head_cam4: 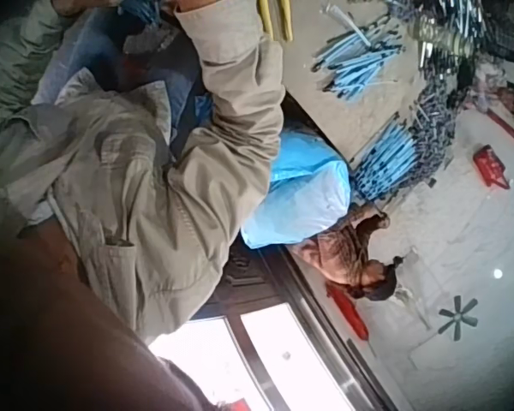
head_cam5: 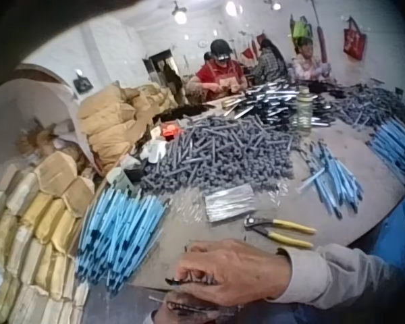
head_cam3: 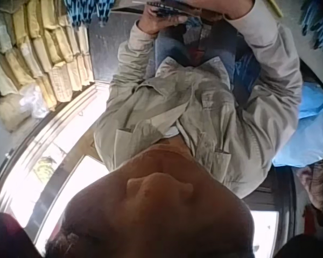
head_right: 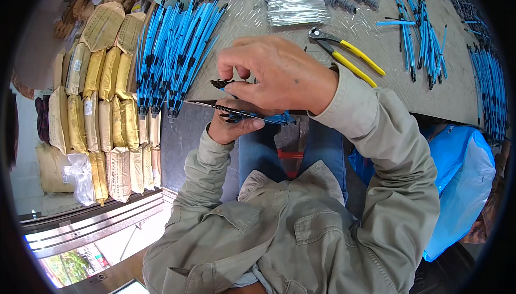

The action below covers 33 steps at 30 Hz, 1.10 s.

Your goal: The person assembles blue plastic components with grey connectors using pliers at a manufacturing workbench.

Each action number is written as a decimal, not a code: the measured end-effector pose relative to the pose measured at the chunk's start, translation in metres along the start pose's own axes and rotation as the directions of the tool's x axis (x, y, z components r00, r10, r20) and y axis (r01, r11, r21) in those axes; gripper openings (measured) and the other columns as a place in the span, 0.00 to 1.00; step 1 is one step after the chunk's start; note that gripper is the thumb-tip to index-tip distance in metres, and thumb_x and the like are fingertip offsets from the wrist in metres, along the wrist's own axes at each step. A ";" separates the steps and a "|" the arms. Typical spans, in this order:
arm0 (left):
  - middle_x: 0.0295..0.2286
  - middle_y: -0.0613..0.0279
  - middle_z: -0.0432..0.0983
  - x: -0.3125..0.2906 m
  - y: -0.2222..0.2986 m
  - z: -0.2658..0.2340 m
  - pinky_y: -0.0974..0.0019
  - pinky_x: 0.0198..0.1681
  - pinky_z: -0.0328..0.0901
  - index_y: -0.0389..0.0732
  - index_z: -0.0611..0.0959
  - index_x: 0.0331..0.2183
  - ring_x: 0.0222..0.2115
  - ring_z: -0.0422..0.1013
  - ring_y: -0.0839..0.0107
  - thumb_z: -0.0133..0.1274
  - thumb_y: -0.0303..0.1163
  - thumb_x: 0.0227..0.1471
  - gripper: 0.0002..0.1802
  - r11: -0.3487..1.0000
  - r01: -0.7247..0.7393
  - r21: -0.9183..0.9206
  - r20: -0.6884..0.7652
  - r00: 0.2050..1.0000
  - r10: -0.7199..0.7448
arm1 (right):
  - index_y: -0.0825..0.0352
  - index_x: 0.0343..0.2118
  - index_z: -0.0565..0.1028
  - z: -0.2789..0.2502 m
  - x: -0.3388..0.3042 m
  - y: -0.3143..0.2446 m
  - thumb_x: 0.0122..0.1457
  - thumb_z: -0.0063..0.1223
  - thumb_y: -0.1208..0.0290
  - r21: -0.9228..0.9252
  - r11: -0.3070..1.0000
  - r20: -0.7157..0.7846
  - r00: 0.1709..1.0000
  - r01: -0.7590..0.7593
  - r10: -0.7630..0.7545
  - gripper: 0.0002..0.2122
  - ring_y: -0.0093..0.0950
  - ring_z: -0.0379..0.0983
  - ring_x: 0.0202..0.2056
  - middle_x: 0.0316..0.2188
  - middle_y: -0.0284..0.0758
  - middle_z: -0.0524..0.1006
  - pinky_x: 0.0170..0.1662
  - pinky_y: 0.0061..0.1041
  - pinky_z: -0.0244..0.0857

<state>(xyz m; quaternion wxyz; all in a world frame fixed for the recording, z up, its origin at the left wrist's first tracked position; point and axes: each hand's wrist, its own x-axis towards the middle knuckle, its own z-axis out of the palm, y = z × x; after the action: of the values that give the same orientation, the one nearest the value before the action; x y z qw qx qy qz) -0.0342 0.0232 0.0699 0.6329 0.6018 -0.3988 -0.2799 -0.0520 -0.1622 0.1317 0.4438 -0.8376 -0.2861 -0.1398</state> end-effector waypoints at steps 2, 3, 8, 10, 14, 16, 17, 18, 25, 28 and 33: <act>0.32 0.59 0.77 0.000 0.002 0.000 0.68 0.43 0.63 0.35 0.81 0.34 0.37 0.70 0.71 0.58 0.20 0.41 0.13 1.000 0.000 -0.019 0.007 1.000 0.000 | 0.66 0.26 0.71 0.000 -0.001 -0.001 0.43 0.54 0.77 0.004 1.000 0.007 1.000 -0.007 0.007 0.06 0.25 0.66 0.20 0.21 0.32 0.68 0.23 0.23 0.58; 0.32 0.59 0.77 0.000 0.002 0.000 0.68 0.43 0.63 0.35 0.81 0.34 0.37 0.70 0.71 0.58 0.20 0.40 0.13 1.000 0.001 -0.029 0.010 1.000 -0.001 | 0.67 0.26 0.71 -0.001 -0.001 -0.002 0.43 0.53 0.77 0.005 1.000 0.017 1.000 -0.012 0.012 0.05 0.26 0.66 0.20 0.20 0.33 0.68 0.23 0.23 0.58; 0.32 0.59 0.77 0.001 -0.002 0.003 0.67 0.43 0.63 0.34 0.81 0.34 0.37 0.70 0.71 0.59 0.21 0.40 0.13 0.996 0.007 -0.086 -0.002 1.000 -0.008 | 0.67 0.25 0.70 -0.008 0.001 -0.004 0.43 0.52 0.78 -0.013 0.999 0.109 0.993 -0.049 0.050 0.05 0.28 0.66 0.20 0.20 0.34 0.67 0.23 0.24 0.58; 0.32 0.58 0.77 -0.001 -0.004 0.002 0.67 0.43 0.63 0.34 0.81 0.34 0.37 0.71 0.70 0.59 0.21 0.40 0.13 0.996 0.032 -0.085 -0.008 0.999 -0.032 | 0.67 0.25 0.70 -0.010 0.001 -0.005 0.43 0.52 0.78 -0.032 0.998 0.111 0.992 -0.055 0.058 0.05 0.28 0.66 0.20 0.20 0.35 0.67 0.23 0.24 0.58; 0.32 0.58 0.77 0.001 -0.002 0.006 0.67 0.43 0.63 0.34 0.81 0.34 0.37 0.71 0.69 0.58 0.20 0.40 0.13 0.992 0.033 -0.125 -0.021 0.999 -0.036 | 0.68 0.24 0.70 -0.009 0.000 -0.003 0.44 0.53 0.77 -0.054 0.998 0.106 0.993 -0.044 0.050 0.05 0.29 0.66 0.20 0.19 0.35 0.67 0.22 0.25 0.58; 0.31 0.58 0.77 0.003 -0.003 0.005 0.67 0.44 0.63 0.34 0.81 0.33 0.37 0.71 0.69 0.58 0.20 0.40 0.13 0.989 0.025 -0.145 -0.023 0.999 -0.028 | 0.68 0.24 0.70 -0.006 -0.001 0.000 0.44 0.54 0.76 -0.028 0.999 0.068 0.997 -0.019 0.021 0.06 0.28 0.65 0.19 0.19 0.34 0.67 0.22 0.25 0.57; 0.31 0.58 0.77 0.003 -0.005 0.002 0.66 0.44 0.63 0.34 0.81 0.33 0.37 0.71 0.69 0.58 0.20 0.40 0.13 0.996 0.000 -0.089 0.002 1.000 0.000 | 0.68 0.24 0.70 -0.004 -0.001 0.001 0.44 0.54 0.76 -0.029 0.999 0.068 0.997 -0.018 0.020 0.06 0.28 0.65 0.19 0.19 0.34 0.67 0.22 0.25 0.57; 0.32 0.58 0.77 0.004 -0.007 -0.001 0.66 0.44 0.63 0.34 0.81 0.33 0.37 0.71 0.69 0.58 0.20 0.39 0.13 0.999 -0.027 -0.033 0.028 0.999 0.028 | 0.68 0.24 0.70 -0.001 -0.002 0.002 0.44 0.55 0.75 -0.010 1.000 0.031 0.999 -0.015 0.016 0.06 0.28 0.65 0.19 0.19 0.34 0.67 0.21 0.25 0.57; 0.31 0.59 0.78 0.001 -0.010 -0.003 0.65 0.45 0.62 0.35 0.82 0.33 0.38 0.70 0.70 0.59 0.21 0.39 0.13 0.999 -0.017 -0.042 0.019 1.000 0.018 | 0.67 0.25 0.72 0.010 -0.004 0.003 0.45 0.57 0.73 0.046 0.998 -0.074 0.996 -0.043 0.047 0.07 0.24 0.63 0.19 0.19 0.31 0.65 0.20 0.22 0.55; 0.31 0.59 0.78 0.003 -0.011 -0.005 0.64 0.46 0.62 0.35 0.82 0.33 0.39 0.70 0.69 0.59 0.22 0.40 0.13 0.998 -0.042 -0.052 0.087 0.995 0.047 | 0.65 0.23 0.72 0.010 -0.004 0.002 0.42 0.59 0.65 0.122 0.991 -0.058 0.996 -0.058 0.066 0.10 0.33 0.67 0.20 0.18 0.34 0.69 0.22 0.30 0.58; 0.31 0.58 0.78 0.002 -0.013 -0.003 0.64 0.46 0.62 0.35 0.82 0.33 0.39 0.70 0.69 0.59 0.23 0.40 0.12 0.992 -0.042 -0.115 0.085 0.995 0.052 | 0.64 0.24 0.72 0.014 -0.004 0.006 0.43 0.58 0.65 0.106 0.993 -0.064 0.997 -0.042 0.049 0.10 0.33 0.67 0.20 0.18 0.34 0.68 0.23 0.30 0.58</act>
<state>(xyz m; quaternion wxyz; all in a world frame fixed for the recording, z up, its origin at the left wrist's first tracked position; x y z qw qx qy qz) -0.0288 0.0212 0.0578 0.6542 0.5425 -0.4238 -0.3131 -0.0518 -0.1552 0.1181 0.4995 -0.8143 -0.2591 -0.1423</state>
